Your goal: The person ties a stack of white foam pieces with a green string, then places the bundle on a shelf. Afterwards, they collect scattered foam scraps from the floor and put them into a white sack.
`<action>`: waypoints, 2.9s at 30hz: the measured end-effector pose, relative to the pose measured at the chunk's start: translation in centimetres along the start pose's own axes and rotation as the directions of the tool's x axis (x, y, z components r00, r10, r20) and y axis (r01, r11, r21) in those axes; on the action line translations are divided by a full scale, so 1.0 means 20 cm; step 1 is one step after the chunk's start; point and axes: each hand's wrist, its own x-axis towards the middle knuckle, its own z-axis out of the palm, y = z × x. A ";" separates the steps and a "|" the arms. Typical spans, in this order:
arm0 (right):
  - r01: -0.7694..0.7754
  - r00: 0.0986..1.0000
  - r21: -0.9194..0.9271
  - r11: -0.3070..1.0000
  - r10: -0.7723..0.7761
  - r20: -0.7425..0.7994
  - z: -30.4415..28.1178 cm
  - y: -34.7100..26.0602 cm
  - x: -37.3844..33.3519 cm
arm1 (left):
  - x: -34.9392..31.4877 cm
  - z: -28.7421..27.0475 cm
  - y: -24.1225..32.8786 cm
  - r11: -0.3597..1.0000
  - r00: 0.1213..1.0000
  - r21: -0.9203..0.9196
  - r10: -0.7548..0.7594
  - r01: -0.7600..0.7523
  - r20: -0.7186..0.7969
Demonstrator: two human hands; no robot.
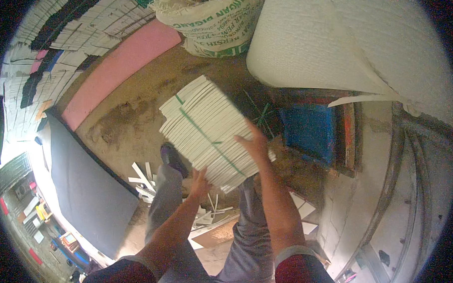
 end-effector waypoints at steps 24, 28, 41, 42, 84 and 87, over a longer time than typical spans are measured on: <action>-0.063 0.997 -0.400 0.914 0.074 0.011 1.06 0.19 -0.04 | 0.49 -0.31 0.20 0.973 0.942 0.156 -0.114 0.170 -0.315; -0.260 0.954 -0.420 0.869 0.298 0.027 1.12 0.21 0.09 | 0.48 -0.40 0.36 0.977 0.943 0.053 -0.184 0.206 -0.276; -0.179 0.966 -0.317 0.931 0.228 0.125 1.18 0.01 -0.01 | 0.40 -0.65 0.43 0.971 0.945 -0.090 -0.235 0.220 -0.228; -0.201 0.955 -0.322 0.925 0.258 0.147 1.17 -0.08 -0.02 | 0.35 -0.68 0.53 0.959 0.928 -0.008 -0.276 0.283 -0.252; 0.818 0.335 -0.518 0.251 -0.939 0.074 0.41 -3.64 -1.16 | -1.38 -0.54 2.73 0.053 0.483 -0.807 0.824 -0.588 -0.297; 0.806 0.466 -0.476 0.352 -0.873 0.144 0.51 -3.48 -1.11 | -1.58 -0.51 2.60 -0.012 0.642 -0.915 0.710 -0.402 -0.291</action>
